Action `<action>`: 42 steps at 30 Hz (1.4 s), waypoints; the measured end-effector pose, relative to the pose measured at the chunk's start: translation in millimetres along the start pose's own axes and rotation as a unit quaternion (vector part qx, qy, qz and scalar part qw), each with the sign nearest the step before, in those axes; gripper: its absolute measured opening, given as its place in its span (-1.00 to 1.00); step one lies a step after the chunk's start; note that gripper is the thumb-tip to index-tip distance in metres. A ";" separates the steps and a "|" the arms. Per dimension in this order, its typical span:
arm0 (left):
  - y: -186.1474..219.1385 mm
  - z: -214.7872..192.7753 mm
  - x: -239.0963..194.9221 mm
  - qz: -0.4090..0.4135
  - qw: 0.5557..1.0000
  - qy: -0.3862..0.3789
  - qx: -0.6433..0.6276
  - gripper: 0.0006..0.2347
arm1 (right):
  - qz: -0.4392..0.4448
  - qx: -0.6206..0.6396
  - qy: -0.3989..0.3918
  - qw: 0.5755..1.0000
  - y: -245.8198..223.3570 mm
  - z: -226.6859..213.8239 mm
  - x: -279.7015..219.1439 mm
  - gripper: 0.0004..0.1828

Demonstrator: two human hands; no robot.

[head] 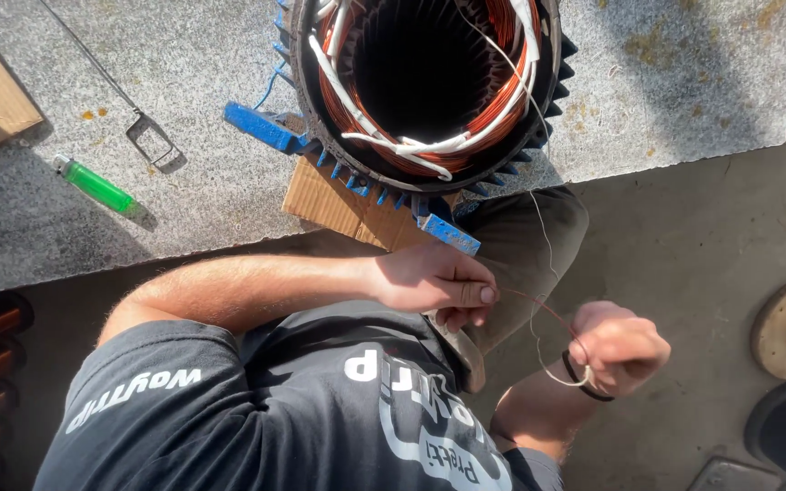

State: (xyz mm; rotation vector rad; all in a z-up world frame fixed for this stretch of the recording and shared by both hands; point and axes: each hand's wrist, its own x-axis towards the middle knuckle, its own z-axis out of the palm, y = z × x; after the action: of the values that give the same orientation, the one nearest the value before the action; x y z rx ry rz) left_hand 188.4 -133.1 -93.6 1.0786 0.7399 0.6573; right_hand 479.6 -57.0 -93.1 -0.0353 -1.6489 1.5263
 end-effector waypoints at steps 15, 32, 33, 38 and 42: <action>-34.9 -19.6 -34.7 0.092 0.985 -0.106 -0.098 -0.65 | -0.281 -0.365 0.225 0.859 23.7 56.0 143.9 -0.59; -78.5 -37.8 -48.9 0.215 0.929 -0.106 0.283 -0.79 | -0.137 -0.595 0.002 0.792 58.3 81.8 276.1 -0.77; -78.2 -39.9 -49.4 0.216 0.928 -0.110 0.283 -0.79 | -0.136 -0.598 0.004 0.790 56.9 82.1 276.5 -0.77; -81.9 -38.9 -49.8 0.207 0.930 -0.105 0.285 -0.79 | -0.155 -0.616 -0.041 0.771 53.3 84.7 277.2 -0.80; -85.1 -38.8 -48.6 0.216 0.928 -0.105 0.284 -0.79 | -0.162 -0.626 -0.061 0.761 55.3 84.0 276.6 -0.78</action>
State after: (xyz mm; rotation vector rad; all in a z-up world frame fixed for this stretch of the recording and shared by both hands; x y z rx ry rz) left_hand 138.4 -178.9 -174.3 1.8518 0.5150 0.6986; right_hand 228.8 41.5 25.3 -0.3493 -2.3369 -0.0445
